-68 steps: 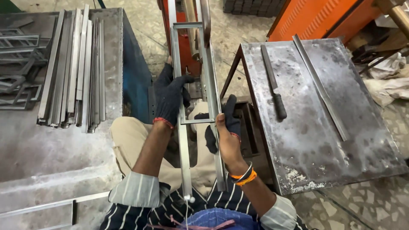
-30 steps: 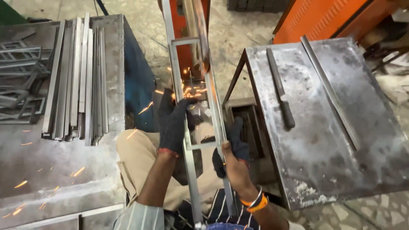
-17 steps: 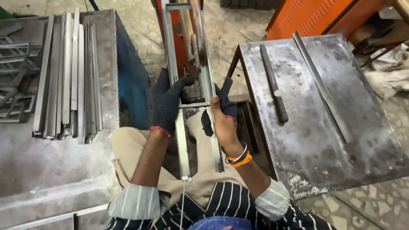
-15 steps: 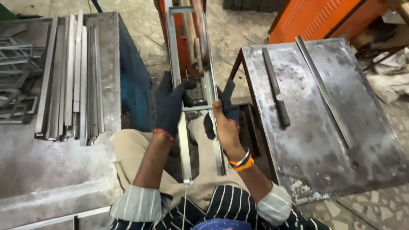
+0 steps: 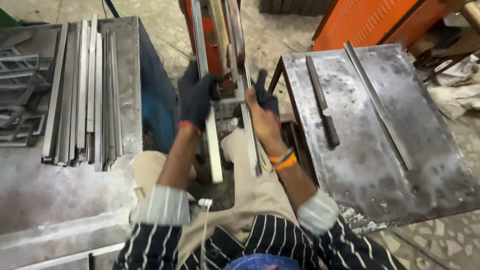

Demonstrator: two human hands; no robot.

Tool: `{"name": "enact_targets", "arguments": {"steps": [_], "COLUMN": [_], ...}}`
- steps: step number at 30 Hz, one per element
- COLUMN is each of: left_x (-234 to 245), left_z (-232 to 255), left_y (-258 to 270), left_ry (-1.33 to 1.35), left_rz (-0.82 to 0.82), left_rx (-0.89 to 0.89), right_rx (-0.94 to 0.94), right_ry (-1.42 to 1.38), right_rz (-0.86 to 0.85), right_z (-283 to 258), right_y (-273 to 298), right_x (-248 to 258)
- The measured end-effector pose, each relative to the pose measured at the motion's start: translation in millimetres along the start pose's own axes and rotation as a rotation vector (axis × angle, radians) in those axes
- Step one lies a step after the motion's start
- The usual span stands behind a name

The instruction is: The person repeatedly picks up rectangular metal frames, places them into a vertical cutting machine, and cuts them, producing sparks. After each cut, the person removes the frame and places it on a nearby metal table.

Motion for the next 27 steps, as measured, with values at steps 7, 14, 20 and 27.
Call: {"name": "enact_targets", "arguments": {"steps": [7,14,20,27], "left_x": [-8,-10,-1,13], "left_z": [1,-5,-14,3], "left_y": [-28,-43,-44,49], "left_ry": [0.057,0.006,0.005,0.073], "left_rz": [0.022,-0.016,-0.036,-0.006], "left_rx": [0.023,-0.049,-0.113,0.029], "right_rx": [0.483,0.489,0.331,0.188], "right_ry": [-0.375,-0.337,-0.576,-0.593], "right_rz": [0.046,0.112,0.065,-0.041], "right_z": [-52,-74,-38,-16], "right_y": [-17,-13,-17,60], "right_x": [-1,4,-4,17]}}
Point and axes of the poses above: each hand's wrist, its own y-axis away from the middle knuckle, its own x-axis out of the back of the hand, z = x × y, the point moved 6 cm from there along -y, towards the middle knuckle, and after that the axes turned 10 degrees about z, right-handed, at the moved point
